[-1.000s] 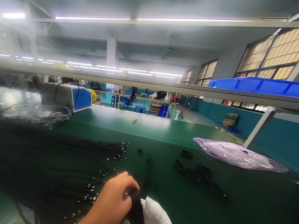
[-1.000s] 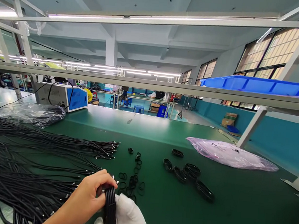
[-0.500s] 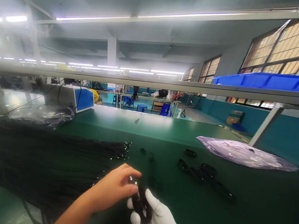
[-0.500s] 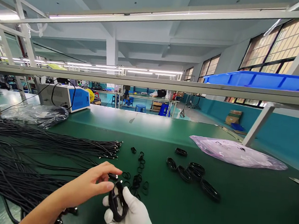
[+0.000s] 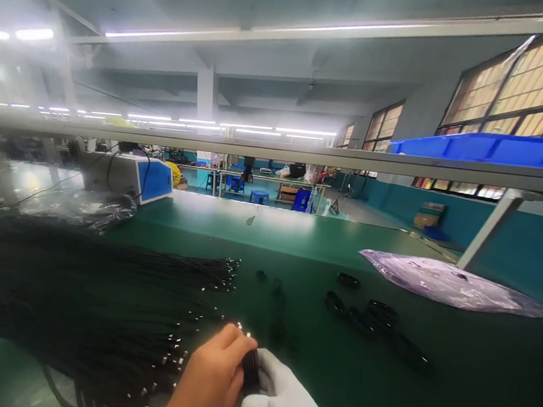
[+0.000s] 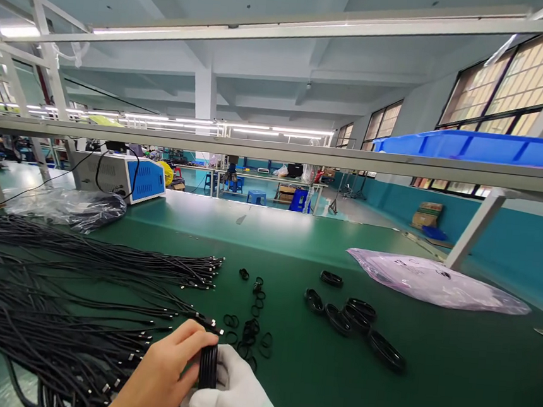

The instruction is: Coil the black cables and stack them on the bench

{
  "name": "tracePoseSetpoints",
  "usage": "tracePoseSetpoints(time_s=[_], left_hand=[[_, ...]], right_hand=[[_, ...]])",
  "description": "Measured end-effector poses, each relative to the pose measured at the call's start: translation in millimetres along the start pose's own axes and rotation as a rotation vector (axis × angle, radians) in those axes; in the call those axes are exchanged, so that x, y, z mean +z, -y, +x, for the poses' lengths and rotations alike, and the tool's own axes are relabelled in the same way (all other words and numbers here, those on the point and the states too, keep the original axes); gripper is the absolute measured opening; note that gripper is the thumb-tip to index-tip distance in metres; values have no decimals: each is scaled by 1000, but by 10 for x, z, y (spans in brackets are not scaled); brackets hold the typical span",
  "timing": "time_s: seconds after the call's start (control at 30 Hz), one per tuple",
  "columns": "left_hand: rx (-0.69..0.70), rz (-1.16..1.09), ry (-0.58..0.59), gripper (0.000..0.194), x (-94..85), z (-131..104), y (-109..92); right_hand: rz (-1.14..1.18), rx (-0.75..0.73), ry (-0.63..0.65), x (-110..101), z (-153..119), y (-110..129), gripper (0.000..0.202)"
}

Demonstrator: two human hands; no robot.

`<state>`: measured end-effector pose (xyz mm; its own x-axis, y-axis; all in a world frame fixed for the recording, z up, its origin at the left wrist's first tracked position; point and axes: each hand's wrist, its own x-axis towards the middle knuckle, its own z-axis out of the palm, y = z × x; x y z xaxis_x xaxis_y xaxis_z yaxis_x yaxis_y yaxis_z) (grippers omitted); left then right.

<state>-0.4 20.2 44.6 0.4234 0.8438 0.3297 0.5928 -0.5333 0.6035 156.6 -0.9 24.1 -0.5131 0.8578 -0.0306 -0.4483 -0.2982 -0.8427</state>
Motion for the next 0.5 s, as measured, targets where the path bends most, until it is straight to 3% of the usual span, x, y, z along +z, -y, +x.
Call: tracePoseSetpoints(time_s=[0.07, 0.13, 0.3, 0.4, 0.5], left_hand=[[14, 33, -53, 40, 91, -29, 17], [1, -8, -88, 37, 119, -2, 3], [-69, -167, -70, 26, -110, 179, -77], [-176, -224, -62, 21, -264, 165, 1], [-268, -111, 22, 15, -312, -34, 180]], right_hand=[[-80, -16, 19, 9, 14, -5, 56], [-3, -20, 61, 33, 10, -7, 54], [305, 72, 130, -36, -63, 26, 46], [305, 93, 29, -189, -176, 196, 51], [75, 7, -229, -325, -292, 429, 34]])
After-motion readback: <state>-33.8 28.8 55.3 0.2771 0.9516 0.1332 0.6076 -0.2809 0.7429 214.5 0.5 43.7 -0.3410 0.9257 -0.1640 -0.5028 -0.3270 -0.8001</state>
